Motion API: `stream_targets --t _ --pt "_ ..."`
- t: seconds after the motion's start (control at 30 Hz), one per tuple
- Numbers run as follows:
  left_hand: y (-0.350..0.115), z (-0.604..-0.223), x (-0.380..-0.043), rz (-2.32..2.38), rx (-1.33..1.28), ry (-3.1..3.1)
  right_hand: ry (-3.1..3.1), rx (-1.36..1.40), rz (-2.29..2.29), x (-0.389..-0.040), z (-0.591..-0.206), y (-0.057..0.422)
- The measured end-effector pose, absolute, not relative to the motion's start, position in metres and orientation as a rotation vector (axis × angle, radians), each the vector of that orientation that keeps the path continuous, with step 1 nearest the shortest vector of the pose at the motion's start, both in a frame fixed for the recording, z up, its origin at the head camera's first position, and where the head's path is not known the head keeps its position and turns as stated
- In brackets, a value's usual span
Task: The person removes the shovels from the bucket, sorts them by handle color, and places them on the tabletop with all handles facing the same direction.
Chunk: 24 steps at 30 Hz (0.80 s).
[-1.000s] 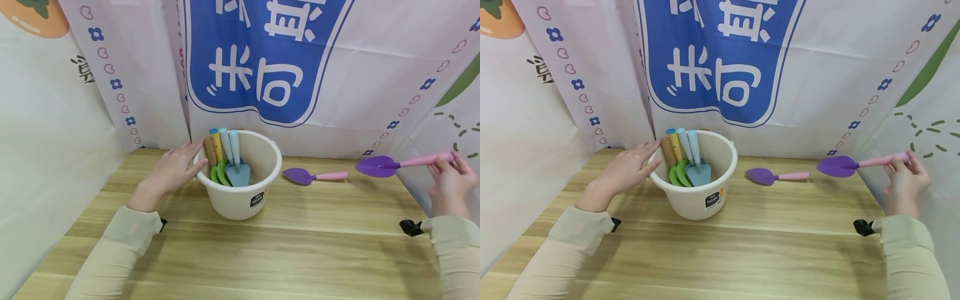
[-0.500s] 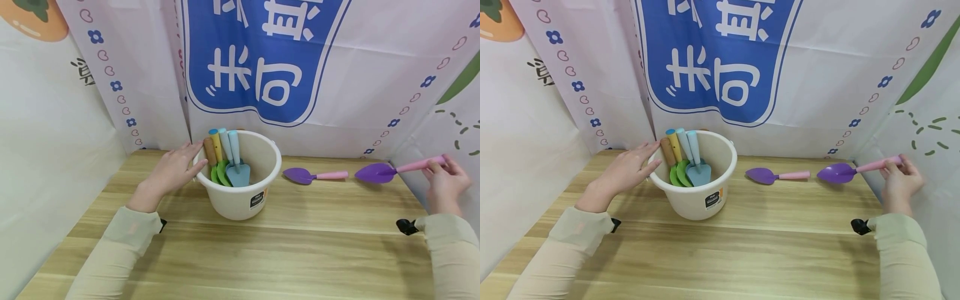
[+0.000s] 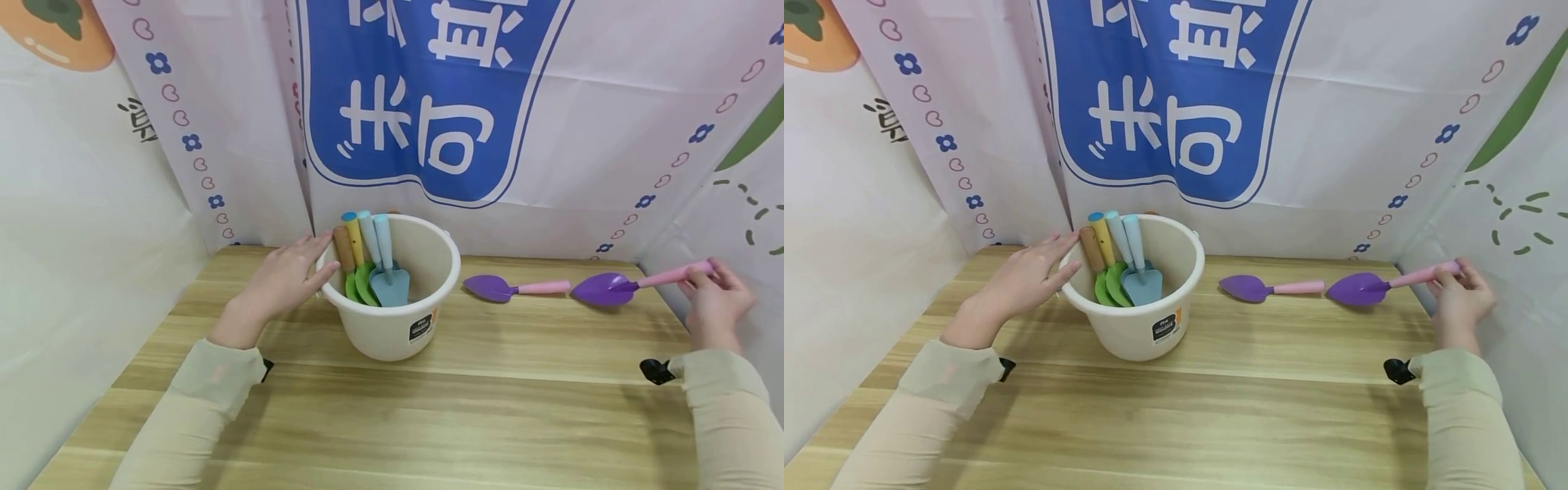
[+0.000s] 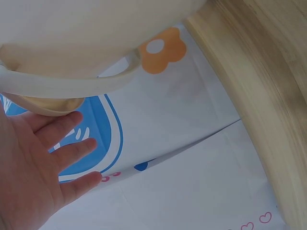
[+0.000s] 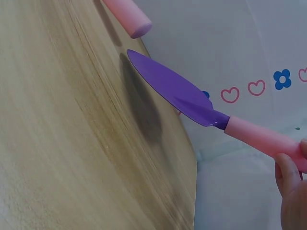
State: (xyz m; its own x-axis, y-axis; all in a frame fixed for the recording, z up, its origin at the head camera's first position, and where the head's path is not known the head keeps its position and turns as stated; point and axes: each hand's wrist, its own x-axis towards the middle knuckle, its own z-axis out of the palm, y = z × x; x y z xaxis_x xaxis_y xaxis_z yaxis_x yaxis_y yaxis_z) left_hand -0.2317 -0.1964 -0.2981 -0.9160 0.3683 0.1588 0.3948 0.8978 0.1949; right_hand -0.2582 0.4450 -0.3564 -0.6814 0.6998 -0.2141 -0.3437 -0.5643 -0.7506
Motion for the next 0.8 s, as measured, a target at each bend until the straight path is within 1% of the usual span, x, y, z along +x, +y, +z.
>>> stream_targets --t 0.3,0.53,0.8 --pt "-0.195 -0.300 -0.232 -0.350 -0.598 -2.936 -1.097 -0.775 2.151 -0.260 -0.364 0.446" --pt "-0.196 -0.300 -0.232 -0.363 -0.602 -2.937 -1.098 -0.822 2.149 -0.262 -0.364 0.449" --pt "-0.197 -0.299 -0.233 -0.364 -0.600 -2.940 -1.386 -0.862 2.100 -0.267 -0.370 0.458"
